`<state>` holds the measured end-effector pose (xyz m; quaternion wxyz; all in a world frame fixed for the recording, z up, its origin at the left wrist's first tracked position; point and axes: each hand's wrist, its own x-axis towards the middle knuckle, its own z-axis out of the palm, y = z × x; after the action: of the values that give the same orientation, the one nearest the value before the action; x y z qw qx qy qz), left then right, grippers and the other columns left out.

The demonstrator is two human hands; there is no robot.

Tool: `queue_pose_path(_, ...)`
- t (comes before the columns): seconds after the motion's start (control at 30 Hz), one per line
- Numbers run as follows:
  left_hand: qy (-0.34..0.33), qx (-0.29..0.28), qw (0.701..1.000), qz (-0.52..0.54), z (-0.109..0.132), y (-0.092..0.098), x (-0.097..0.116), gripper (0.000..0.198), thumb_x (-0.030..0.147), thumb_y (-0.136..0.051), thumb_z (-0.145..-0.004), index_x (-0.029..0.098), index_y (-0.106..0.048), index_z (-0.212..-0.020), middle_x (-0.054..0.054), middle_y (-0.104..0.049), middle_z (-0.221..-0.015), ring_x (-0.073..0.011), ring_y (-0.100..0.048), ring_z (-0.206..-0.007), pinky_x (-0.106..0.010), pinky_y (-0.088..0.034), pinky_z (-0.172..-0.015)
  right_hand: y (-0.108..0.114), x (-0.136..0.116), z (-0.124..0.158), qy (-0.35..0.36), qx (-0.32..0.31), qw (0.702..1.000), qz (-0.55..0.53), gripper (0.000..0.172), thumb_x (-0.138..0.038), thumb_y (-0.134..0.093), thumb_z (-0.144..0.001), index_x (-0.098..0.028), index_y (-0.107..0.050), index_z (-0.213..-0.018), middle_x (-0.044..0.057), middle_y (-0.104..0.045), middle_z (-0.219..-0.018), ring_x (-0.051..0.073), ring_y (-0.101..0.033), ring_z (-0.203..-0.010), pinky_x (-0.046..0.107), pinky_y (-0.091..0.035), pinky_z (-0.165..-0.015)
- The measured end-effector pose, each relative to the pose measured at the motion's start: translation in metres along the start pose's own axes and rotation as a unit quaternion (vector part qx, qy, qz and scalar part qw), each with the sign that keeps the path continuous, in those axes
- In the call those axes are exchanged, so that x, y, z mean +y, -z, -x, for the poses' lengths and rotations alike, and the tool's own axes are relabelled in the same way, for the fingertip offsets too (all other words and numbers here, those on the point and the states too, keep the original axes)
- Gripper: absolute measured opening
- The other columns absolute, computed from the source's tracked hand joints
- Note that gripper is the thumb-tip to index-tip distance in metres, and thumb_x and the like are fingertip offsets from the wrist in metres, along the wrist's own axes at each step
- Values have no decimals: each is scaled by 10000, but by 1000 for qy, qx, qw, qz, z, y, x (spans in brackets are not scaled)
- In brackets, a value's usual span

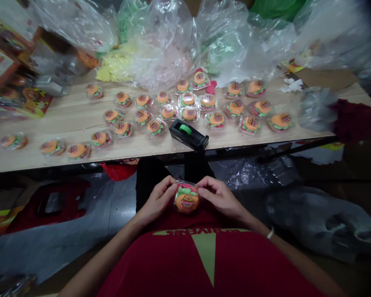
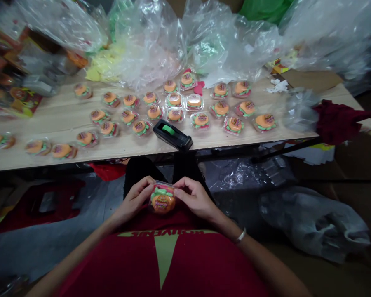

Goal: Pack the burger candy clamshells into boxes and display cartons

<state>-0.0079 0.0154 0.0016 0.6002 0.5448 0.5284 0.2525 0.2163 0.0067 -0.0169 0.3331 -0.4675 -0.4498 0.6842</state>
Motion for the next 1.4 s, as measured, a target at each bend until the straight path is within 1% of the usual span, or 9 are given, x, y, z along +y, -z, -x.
queue_pose_path(0.27,14,-26,1000,0,0,-2,1,305,457,-452,-944,191,-470,-798,29,-428,-731,-120,-380,-671,-233,-343,-607,10,-3,-12,-3,-13,1000,-21,210,-365,-694,-784,-157,-665,-788,-14,-594,-638,113,-506,-592,258,-397,-604)
queue_pose_path(0.43,12,-20,998,50,-11,-4,5,316,461,-552,-885,173,-520,-760,-37,-581,-902,-153,-520,-803,-261,-438,-705,4,0,-34,-12,-43,998,-50,225,-378,-724,-755,-160,-671,-775,-10,-612,-664,109,-506,-592,251,-395,-590)
queue_pose_path(0.57,63,50,975,209,-31,-19,4,392,469,-679,-777,186,-425,-682,26,-525,-685,-90,-455,-580,-206,-385,-545,-5,-4,-60,-31,-12,994,-105,263,-397,-752,-714,-161,-651,-769,-19,-605,-685,99,-502,-599,242,-401,-589)
queue_pose_path(0.67,90,103,950,279,-41,-23,-1,424,453,-746,-688,195,-410,-689,51,-511,-619,-77,-427,-519,-201,-368,-513,-7,-6,-62,-9,27,994,-106,299,-414,-753,-718,-164,-649,-844,-15,-622,-751,100,-526,-643,240,-429,-621)
queue_pose_path(0.8,71,170,940,288,-45,-18,-9,385,439,-716,-708,194,-419,-702,45,-509,-638,-83,-444,-558,-211,-385,-551,-9,0,-45,-1,34,997,-63,337,-498,-672,-797,-169,-606,-816,-28,-572,-677,98,-512,-583,239,-433,-559)
queue_pose_path(0.93,46,198,950,238,-41,-18,-14,365,459,-615,-807,208,-371,-704,49,-442,-647,-88,-391,-559,-223,-356,-544,-8,6,-38,9,44,998,-46,372,-546,-632,-819,-182,-564,-779,-31,-555,-623,98,-512,-539,240,-436,-527)
queue_pose_path(1.03,39,162,968,186,-32,-17,-15,361,496,-562,-857,210,-386,-725,46,-424,-664,-97,-360,-568,-230,-339,-540,-4,3,-41,23,27,999,-28,389,-555,-618,-829,-185,-540,-738,-38,-530,-599,89,-488,-514,229,-412,-506)
queue_pose_path(1.27,73,-14,988,134,-19,8,-8,352,537,-554,-873,211,-441,-805,42,-425,-732,-112,-370,-638,-231,-342,-577,1,3,-42,25,-51,998,12,347,-505,-622,-849,-171,-570,-770,-23,-540,-656,99,-485,-551,236,-387,-523)
queue_pose_path(1.4,74,-23,995,66,-23,15,0,354,499,-589,-851,201,-446,-723,35,-389,-697,-116,-352,-621,-243,-322,-567,-3,7,-38,19,-43,998,37,297,-444,-621,-854,-168,-580,-753,-18,-547,-653,110,-481,-590,247,-391,-573)
